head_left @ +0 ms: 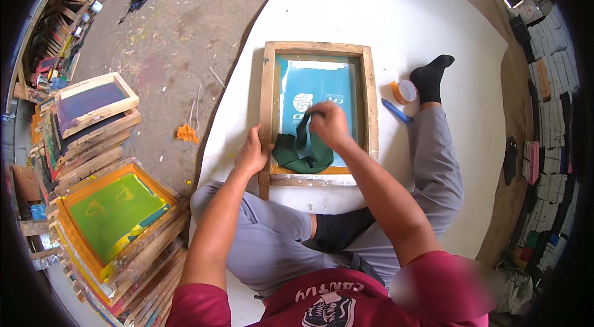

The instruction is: The person sits on the floor and wipes the surface of a screen printing frame with a green cloth. They then apply masking tape to the edges of the frame, pressing it down firmly. The person repeats this process on a second frame with a different design.

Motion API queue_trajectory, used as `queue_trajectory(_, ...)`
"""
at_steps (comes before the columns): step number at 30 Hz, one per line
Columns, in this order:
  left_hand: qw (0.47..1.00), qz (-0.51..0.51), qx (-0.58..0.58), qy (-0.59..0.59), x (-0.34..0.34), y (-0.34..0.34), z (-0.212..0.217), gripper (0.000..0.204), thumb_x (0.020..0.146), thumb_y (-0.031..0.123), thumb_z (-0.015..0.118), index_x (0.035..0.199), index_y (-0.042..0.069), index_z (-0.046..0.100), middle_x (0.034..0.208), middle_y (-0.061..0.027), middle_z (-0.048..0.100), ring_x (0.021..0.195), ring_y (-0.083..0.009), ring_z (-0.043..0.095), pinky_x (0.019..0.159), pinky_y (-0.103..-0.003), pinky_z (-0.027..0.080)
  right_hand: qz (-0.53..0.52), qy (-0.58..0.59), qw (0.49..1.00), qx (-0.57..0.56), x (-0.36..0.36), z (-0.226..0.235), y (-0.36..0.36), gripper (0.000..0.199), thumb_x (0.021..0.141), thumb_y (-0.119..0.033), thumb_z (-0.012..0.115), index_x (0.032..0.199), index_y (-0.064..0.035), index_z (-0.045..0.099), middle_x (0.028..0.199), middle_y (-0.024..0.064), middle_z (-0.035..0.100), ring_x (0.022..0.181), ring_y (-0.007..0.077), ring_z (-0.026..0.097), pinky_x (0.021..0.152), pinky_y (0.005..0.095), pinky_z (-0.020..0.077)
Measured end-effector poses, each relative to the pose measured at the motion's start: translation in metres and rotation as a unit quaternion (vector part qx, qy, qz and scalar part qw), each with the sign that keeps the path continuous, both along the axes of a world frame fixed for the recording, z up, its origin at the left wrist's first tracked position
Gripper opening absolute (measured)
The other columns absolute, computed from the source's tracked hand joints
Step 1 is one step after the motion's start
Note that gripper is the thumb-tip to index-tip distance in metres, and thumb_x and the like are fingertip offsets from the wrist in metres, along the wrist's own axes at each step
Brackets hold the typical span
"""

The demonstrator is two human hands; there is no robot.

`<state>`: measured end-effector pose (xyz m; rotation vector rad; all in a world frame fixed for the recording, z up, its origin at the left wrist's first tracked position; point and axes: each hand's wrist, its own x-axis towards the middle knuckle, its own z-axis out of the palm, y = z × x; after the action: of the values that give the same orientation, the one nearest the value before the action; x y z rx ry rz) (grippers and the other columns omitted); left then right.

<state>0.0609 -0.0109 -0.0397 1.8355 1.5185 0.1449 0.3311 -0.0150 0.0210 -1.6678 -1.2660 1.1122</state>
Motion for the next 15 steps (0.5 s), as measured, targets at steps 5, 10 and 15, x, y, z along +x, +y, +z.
queue_trajectory(5, 1.000, 0.002, 0.018, -0.012, -0.001, 0.000, -0.002, 0.081, 0.097, 0.032, 0.074, 0.156, 0.007, 0.023, 0.153, -0.0291, 0.048, 0.121, -0.0533, 0.063, 0.099, -0.058, 0.053, -0.143, 0.177, 0.952, 0.204, 0.009, 0.055, 0.034, 0.016, 0.100, 0.007, 0.054, 0.108, 0.0034, 0.067, 0.102, 0.0091, 0.069, 0.086, 0.0169, 0.073, 0.079, 0.0303, 0.0623)
queue_trajectory(10, 0.999, 0.003, 0.025, -0.031, -0.005, 0.000, -0.009, 0.081, 0.097, 0.033, 0.073, 0.156, 0.009, 0.024, 0.153, -0.0297, 0.049, 0.121, -0.0529, 0.062, 0.098, -0.059, 0.054, -0.014, -0.111, 0.978, 0.175, 0.014, 0.020, 0.029, 0.020, 0.092, -0.010, 0.071, 0.108, 0.0007, 0.074, 0.106, 0.0170, 0.065, 0.101, 0.0334, 0.072, 0.089, 0.0408, 0.0584)
queue_trajectory(15, 1.000, 0.003, 0.019, -0.015, 0.000, -0.002, 0.004, 0.080, 0.097, 0.034, 0.072, 0.158, 0.011, 0.024, 0.154, -0.0304, 0.048, 0.129, -0.0516, 0.058, 0.102, -0.057, 0.052, 0.202, -0.288, 0.935, -0.045, -0.042, -0.037, -0.025, 0.069, 0.075, -0.045, 0.092, 0.123, -0.0049, 0.063, 0.127, 0.0177, 0.058, 0.113, 0.0391, 0.068, 0.091, 0.0502, 0.0590)
